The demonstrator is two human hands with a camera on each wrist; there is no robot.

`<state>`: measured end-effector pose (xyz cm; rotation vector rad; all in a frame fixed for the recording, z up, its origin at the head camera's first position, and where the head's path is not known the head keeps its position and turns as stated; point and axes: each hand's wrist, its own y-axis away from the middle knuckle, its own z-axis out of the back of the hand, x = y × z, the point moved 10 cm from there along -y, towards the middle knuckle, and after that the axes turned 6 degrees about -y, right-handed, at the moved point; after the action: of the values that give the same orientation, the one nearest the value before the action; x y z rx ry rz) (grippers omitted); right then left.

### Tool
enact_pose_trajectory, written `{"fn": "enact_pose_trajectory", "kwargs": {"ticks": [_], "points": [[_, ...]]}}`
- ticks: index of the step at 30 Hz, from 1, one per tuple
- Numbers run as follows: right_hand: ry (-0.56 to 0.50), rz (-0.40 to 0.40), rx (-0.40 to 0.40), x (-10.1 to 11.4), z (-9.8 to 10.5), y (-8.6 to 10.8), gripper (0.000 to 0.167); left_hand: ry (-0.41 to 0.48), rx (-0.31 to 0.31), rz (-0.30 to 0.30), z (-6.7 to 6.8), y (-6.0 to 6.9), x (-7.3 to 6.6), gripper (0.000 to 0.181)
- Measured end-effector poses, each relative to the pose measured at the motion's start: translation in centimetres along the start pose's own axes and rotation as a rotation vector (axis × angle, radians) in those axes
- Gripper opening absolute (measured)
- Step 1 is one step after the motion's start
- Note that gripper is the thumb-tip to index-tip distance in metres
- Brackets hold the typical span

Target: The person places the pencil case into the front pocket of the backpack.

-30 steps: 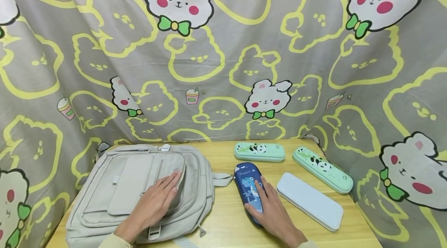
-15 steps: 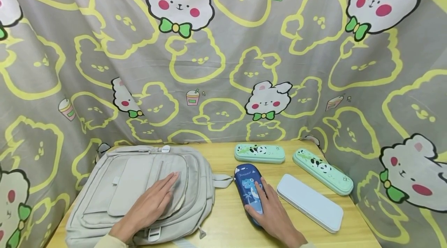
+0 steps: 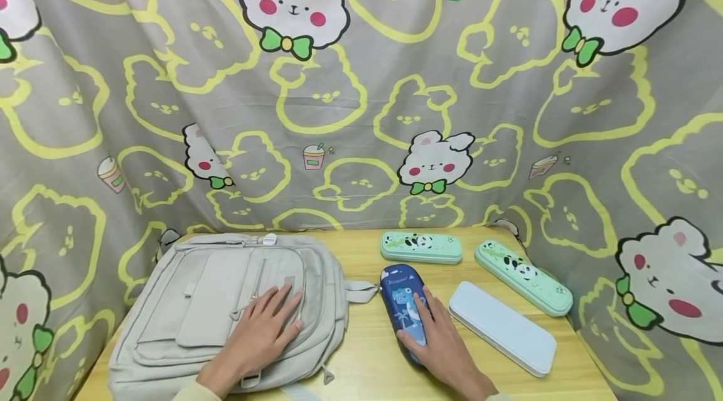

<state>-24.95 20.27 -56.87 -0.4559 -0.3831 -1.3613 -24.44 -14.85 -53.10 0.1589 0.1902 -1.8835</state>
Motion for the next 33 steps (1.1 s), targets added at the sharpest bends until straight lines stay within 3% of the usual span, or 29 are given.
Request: {"fn": "enact_pose_trajectory", "kwargs": {"ticks": [8,16,25,33], "points": [[-0.004,-0.006,0.004,0.0,0.0,0.0,0.095,-0.062,-0.128,-0.009,0.2,0.0,-0.6,0.061],[-0.008,-0.015,0.015,-0.1,0.0,0.0,0.095,-0.104,-0.127,0.023,-0.1,-0.1,-1.0,0.065],[-0.021,-0.023,0.024,0.0,0.0,0.1,0.095,-0.193,-0.234,-0.006,0.2,0.1,-1.7,0.057],[-0.029,-0.023,0.020,0.0,0.1,0.1,0.095,-0.056,-0.103,0.034,1.5,-0.2,-1.1,0.056]]}}
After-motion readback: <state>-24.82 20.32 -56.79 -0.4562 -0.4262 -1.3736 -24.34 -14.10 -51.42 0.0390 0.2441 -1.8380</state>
